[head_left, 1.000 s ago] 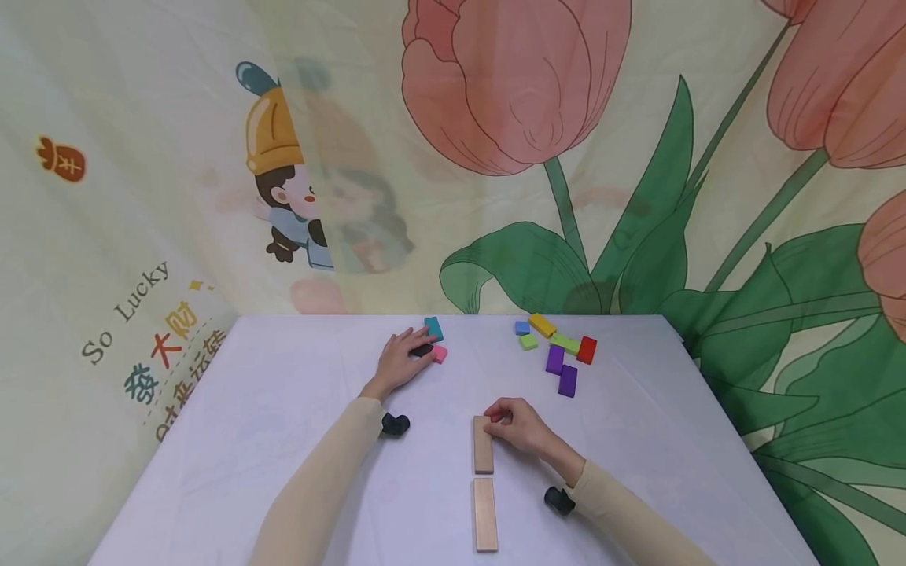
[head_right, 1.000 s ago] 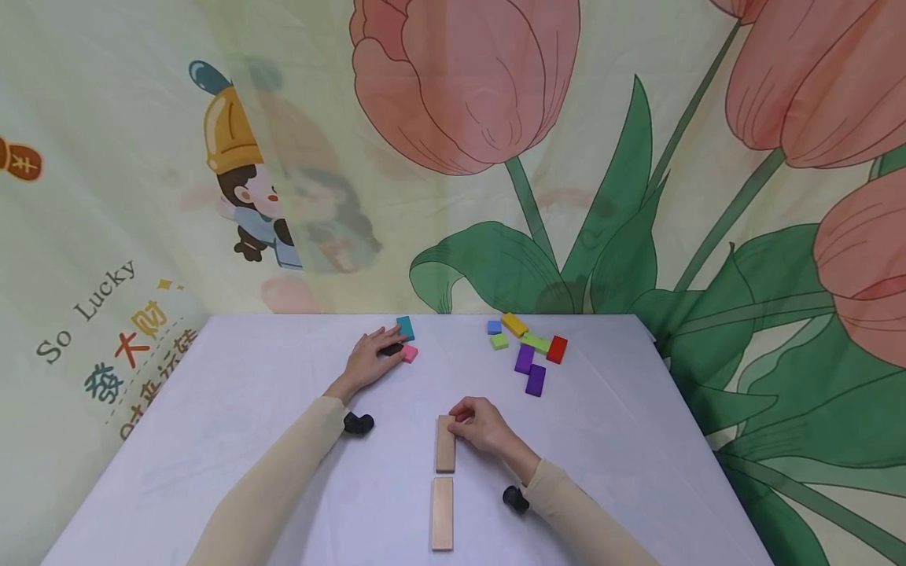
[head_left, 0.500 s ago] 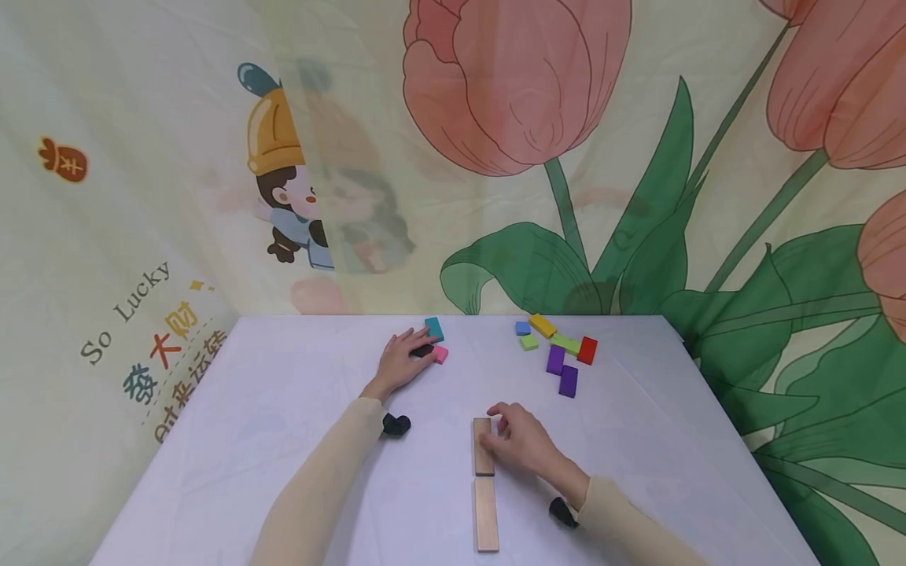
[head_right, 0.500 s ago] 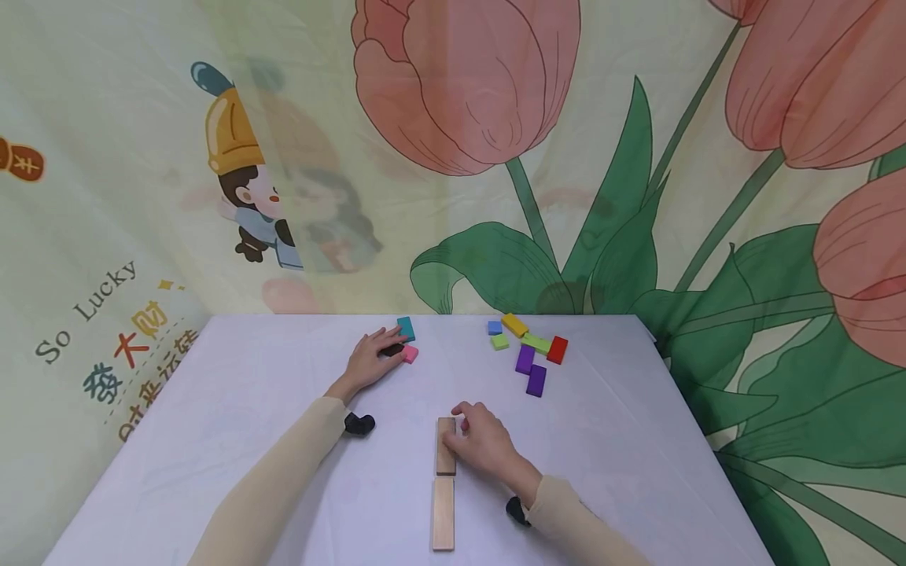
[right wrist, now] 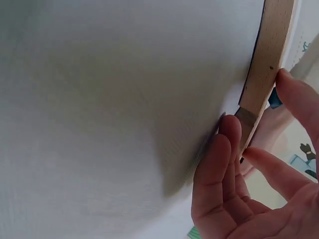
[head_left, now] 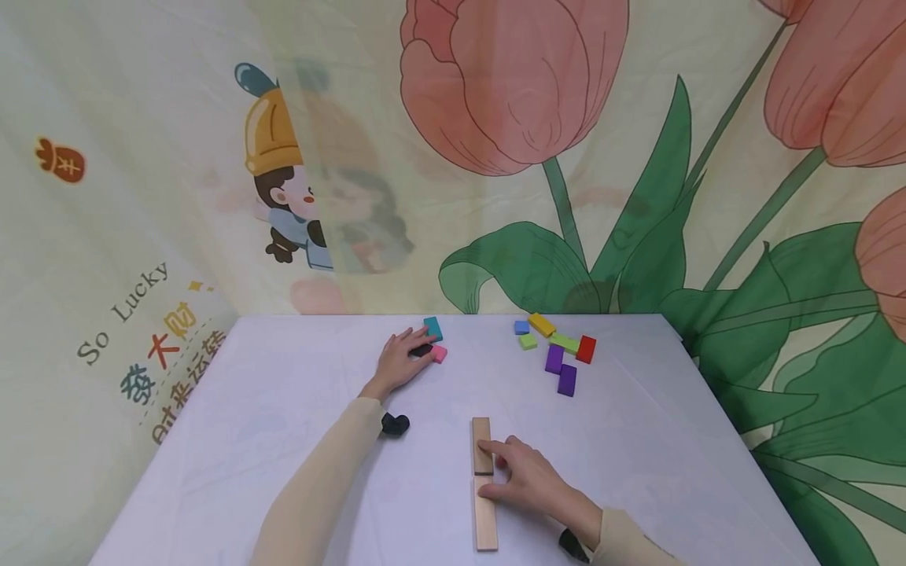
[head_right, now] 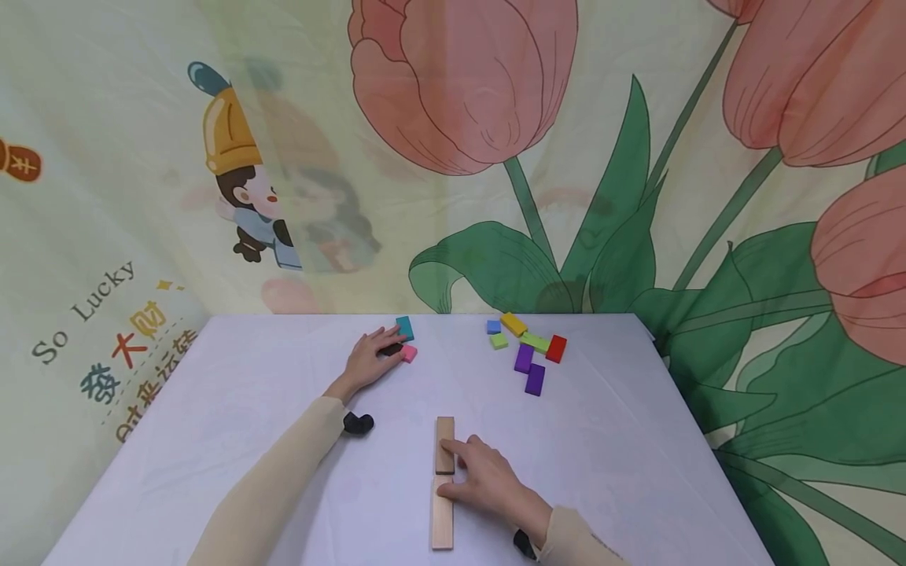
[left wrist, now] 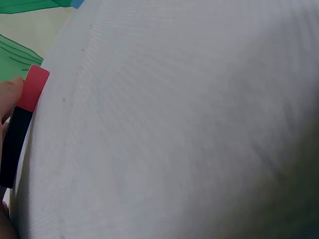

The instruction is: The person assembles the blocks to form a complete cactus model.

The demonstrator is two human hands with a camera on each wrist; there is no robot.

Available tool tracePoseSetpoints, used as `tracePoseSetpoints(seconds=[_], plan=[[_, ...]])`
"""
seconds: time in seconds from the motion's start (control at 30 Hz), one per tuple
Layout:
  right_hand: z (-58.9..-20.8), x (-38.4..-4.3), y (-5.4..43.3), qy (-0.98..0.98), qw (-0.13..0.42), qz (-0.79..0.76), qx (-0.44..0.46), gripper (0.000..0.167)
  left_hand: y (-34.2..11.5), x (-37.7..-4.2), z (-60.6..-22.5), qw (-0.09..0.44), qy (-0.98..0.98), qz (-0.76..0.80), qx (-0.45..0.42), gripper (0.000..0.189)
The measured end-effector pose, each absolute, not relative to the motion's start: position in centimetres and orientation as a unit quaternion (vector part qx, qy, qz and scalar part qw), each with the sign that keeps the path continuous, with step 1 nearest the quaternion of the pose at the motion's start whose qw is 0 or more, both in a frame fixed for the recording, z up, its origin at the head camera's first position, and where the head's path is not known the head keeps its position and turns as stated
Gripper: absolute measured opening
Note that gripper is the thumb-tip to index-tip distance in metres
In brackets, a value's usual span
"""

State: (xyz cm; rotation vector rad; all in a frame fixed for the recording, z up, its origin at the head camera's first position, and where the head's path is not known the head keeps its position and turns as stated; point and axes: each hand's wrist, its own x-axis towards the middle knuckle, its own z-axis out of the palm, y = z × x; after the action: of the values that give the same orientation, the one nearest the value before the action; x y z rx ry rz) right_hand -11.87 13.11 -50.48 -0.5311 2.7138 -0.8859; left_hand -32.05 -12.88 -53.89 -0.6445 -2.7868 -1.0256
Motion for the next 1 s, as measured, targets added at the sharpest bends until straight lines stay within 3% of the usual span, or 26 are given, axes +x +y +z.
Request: tracePoseSetpoints(seconds=[0.33, 1.0], plan=[[-50.7, -11.9, 13.4, 0.916, 0.113, -0.335, -0.188, 0.061, -12.9, -32.3, -54.1, 0.046, -0.916, -0.338, -0.210, 0.045], [-50.6, -11.3, 10.1, 0.947, 0.007, -0.293, -0.129, 0.031, -12.9, -32.0, -54.0, 0.058, -0.915, -0.342, -0.208, 0.043]])
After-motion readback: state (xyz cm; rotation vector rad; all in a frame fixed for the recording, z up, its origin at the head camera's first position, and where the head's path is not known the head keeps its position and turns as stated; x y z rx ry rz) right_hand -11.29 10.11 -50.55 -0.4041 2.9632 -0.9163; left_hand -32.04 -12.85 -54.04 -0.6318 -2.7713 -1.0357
